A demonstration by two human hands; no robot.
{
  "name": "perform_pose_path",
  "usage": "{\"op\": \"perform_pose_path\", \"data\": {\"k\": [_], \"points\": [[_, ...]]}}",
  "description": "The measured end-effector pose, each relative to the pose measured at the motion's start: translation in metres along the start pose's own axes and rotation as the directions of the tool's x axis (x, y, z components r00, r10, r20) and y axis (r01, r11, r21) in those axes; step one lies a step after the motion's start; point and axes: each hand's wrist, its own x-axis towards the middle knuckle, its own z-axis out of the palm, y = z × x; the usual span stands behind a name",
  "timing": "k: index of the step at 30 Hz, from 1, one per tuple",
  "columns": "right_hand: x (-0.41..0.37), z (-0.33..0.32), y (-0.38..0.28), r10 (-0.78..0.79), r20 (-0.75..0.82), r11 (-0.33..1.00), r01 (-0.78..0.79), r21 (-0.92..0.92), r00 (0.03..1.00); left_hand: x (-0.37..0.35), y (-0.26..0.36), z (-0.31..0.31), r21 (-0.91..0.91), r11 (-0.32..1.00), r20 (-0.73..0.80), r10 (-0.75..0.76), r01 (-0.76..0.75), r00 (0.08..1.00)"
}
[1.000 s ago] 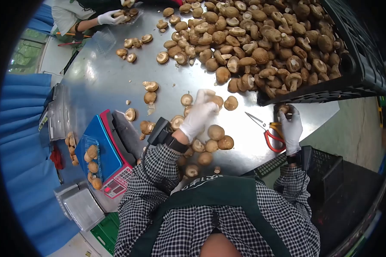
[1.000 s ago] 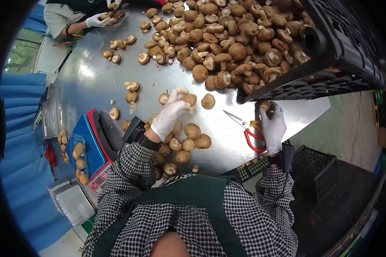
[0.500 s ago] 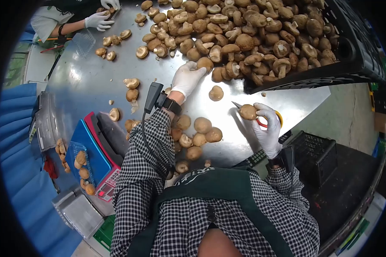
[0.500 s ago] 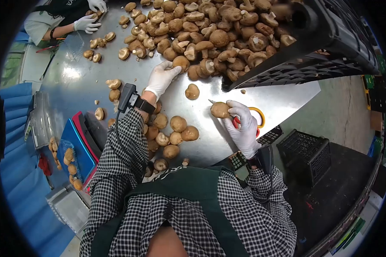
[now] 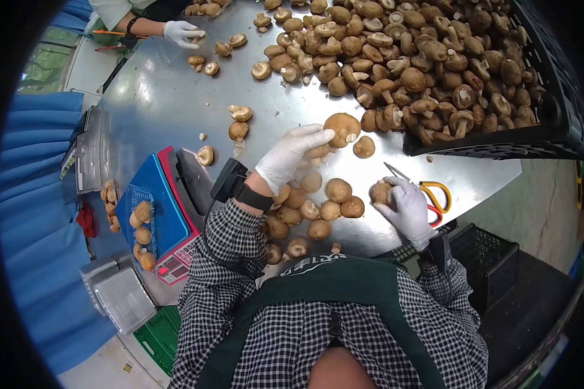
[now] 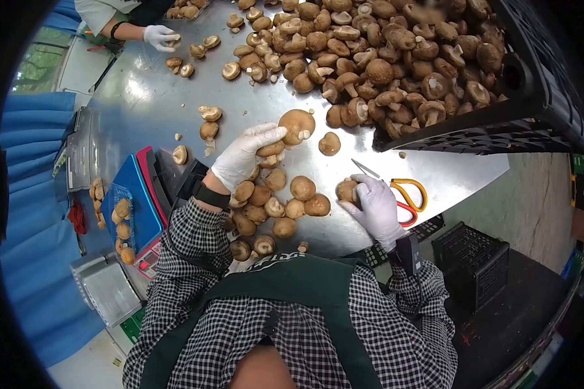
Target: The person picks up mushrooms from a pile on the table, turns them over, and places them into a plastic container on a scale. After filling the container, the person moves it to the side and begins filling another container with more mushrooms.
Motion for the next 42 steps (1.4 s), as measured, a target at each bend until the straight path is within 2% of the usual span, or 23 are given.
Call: {"op": "perform_pose_path", "data": {"k": [8,9,10,11,13,15,16,17,18,19,20,23,25,27,29,31,32,33,35,36,37,39,42], "points": [[0.010,0.004,-0.017,0.031,-0.053,0.976,-0.019,0.217,0.998,-0.023,-0.001,0.007,-0.007,0.999,0.021,0.048,-0.048,0.999],[0.012,0.012,-0.016,0.208,0.009,0.735,-0.162,0.658,0.978,-0.026,-0.002,0.006,-0.014,0.999,0.038,0.045,-0.044,0.998],[0.012,0.017,-0.015,0.327,0.150,0.293,-0.251,0.922,0.933,-0.028,-0.002,0.008,-0.014,0.999,0.037,0.047,-0.047,0.998],[0.009,0.014,-0.010,0.327,0.150,0.294,-0.251,0.922,0.933,-0.031,-0.002,0.011,0.008,0.999,0.010,0.049,-0.049,0.999],[0.030,-0.028,-0.033,0.208,0.283,-0.090,-0.269,0.959,0.936,-0.037,-0.002,0.022,0.031,0.998,-0.016,0.053,-0.052,0.998],[0.042,-0.030,-0.040,0.200,0.228,-0.015,-0.230,0.973,0.953,-0.043,-0.002,0.034,0.153,0.981,-0.069,0.132,-0.121,0.989],[0.051,-0.035,-0.046,0.192,0.268,0.180,-0.302,0.936,0.944,-0.042,-0.006,0.031,0.344,0.933,-0.055,0.129,-0.102,0.990],[0.057,-0.038,-0.054,0.193,0.308,0.368,-0.360,0.857,0.932,-0.043,-0.009,0.034,0.346,0.933,-0.050,0.129,-0.104,0.990],[0.060,-0.030,-0.062,0.228,0.220,0.463,-0.304,0.833,0.949,-0.048,-0.013,0.039,0.461,0.872,-0.049,0.210,-0.164,0.976],[0.061,-0.023,-0.061,0.166,0.161,0.518,-0.225,0.825,0.973,-0.051,-0.016,0.043,0.568,0.794,-0.040,0.290,-0.216,0.956],[0.059,-0.026,-0.063,0.156,0.216,0.509,-0.266,0.819,0.964,-0.055,-0.017,0.040,0.633,0.752,-0.047,0.278,-0.187,0.959],[0.048,-0.019,-0.061,0.066,0.305,0.529,-0.293,0.796,0.950,-0.064,-0.033,0.024,0.546,0.834,-0.059,0.137,-0.083,0.989],[0.044,-0.012,-0.052,-0.006,0.336,0.553,-0.277,0.786,0.942,-0.074,-0.041,0.011,0.588,0.804,-0.044,0.141,-0.089,0.989],[0.044,-0.011,-0.044,-0.076,0.277,0.788,-0.113,0.605,0.958,-0.081,-0.050,0.000,0.646,0.762,-0.052,0.115,-0.055,0.992],[0.048,-0.004,-0.030,-0.058,0.187,0.780,-0.072,0.622,0.981,-0.090,-0.052,-0.008,0.725,0.674,-0.026,0.231,-0.141,0.972],[0.060,-0.013,-0.028,0.091,-0.046,0.943,-0.071,0.324,0.995,-0.100,-0.043,-0.008,0.797,0.586,-0.169,-0.017,0.147,0.986],[0.068,-0.020,-0.029,0.106,-0.071,0.977,-0.090,0.195,0.992,-0.102,-0.043,-0.010,0.795,0.588,-0.169,-0.014,0.145,0.986],[0.076,-0.022,-0.030,0.103,-0.071,0.978,-0.088,0.192,0.992,-0.105,-0.044,-0.011,0.838,0.516,-0.203,-0.011,0.179,0.979],[0.093,-0.023,-0.034,0.093,-0.184,0.991,-0.108,-0.072,0.979,-0.106,-0.042,-0.010,0.872,0.440,-0.236,-0.001,0.212,0.972],[0.103,-0.021,-0.033,-0.024,-0.227,0.970,-0.032,-0.241,0.974,-0.107,-0.039,-0.008,0.881,0.398,-0.272,-0.021,0.258,0.962],[0.114,-0.018,-0.031,-0.026,-0.228,0.970,-0.031,-0.242,0.973,-0.107,-0.037,-0.005,0.886,0.353,-0.308,-0.040,0.302,0.951],[0.135,-0.013,-0.026,-0.075,-0.086,0.803,0.009,-0.596,0.993,-0.108,-0.034,-0.004,0.918,0.272,-0.290,-0.040,0.289,0.956],[0.151,-0.002,-0.025,-0.028,0.003,0.686,0.021,-0.727,1.000,-0.115,-0.026,-0.003,0.959,0.113,-0.259,-0.027,0.260,0.966]]}}
